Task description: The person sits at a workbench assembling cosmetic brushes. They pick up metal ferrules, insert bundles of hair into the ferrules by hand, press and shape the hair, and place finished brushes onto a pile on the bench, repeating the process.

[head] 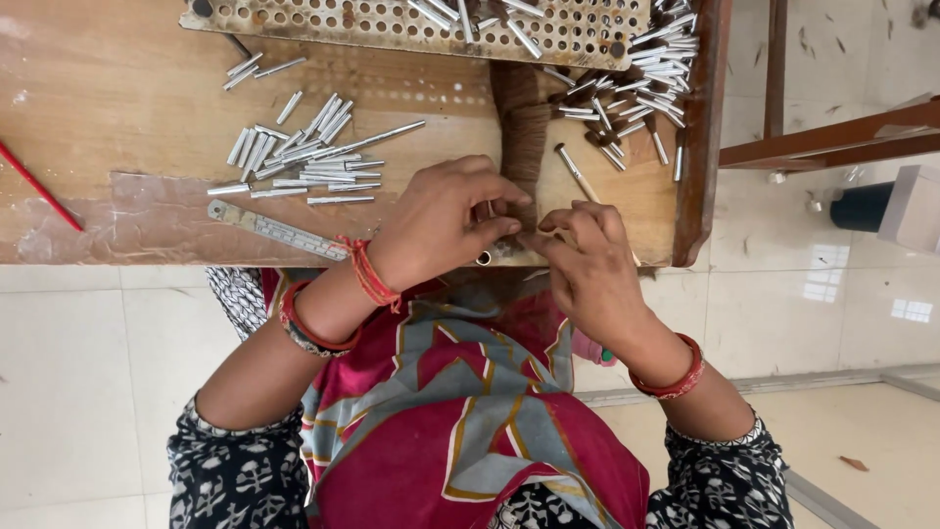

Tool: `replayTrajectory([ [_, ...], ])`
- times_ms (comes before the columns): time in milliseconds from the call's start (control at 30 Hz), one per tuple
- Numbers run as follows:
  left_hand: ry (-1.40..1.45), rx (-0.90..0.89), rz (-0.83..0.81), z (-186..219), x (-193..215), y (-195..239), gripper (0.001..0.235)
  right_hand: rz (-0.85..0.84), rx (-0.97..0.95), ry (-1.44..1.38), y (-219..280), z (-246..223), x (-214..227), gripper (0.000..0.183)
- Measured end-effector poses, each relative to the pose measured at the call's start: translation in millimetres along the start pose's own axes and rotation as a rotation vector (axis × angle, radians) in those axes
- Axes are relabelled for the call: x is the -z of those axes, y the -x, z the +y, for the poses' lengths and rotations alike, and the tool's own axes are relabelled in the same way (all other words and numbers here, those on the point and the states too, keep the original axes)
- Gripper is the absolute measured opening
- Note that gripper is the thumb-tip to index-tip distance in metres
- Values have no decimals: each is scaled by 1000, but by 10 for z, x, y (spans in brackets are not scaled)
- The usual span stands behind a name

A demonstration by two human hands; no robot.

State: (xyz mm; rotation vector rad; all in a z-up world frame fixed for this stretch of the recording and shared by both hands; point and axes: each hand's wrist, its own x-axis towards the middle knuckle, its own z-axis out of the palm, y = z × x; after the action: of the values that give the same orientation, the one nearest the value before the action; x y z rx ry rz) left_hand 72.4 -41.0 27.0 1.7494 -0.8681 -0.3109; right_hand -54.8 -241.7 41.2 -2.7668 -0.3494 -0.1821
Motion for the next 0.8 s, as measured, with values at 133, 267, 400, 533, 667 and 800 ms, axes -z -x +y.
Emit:
replayTrajectory([
  [133,-100,-79,-77,-92,-82,-158,22,-20,-42,58,-14,18,-101,48],
  [267,-154,-46,-85,-75,-83,-195,23,-10,-48,26,33,-3,-61,48],
  [400,-88,27,-171,-57,-59,-215,31,73,-27,-2,94,-47,-19,37],
  [533,-147,50,-188,-73,-165,-217,31,122,-7,10,143,-17,-146,28],
  [667,-239,0,-153,-99,-263,-226,28,168,55,61,160,32,-217,23],
  [800,-303,29,-158,-85,-309,-230,26,186,101,79,143,39,-231,19],
])
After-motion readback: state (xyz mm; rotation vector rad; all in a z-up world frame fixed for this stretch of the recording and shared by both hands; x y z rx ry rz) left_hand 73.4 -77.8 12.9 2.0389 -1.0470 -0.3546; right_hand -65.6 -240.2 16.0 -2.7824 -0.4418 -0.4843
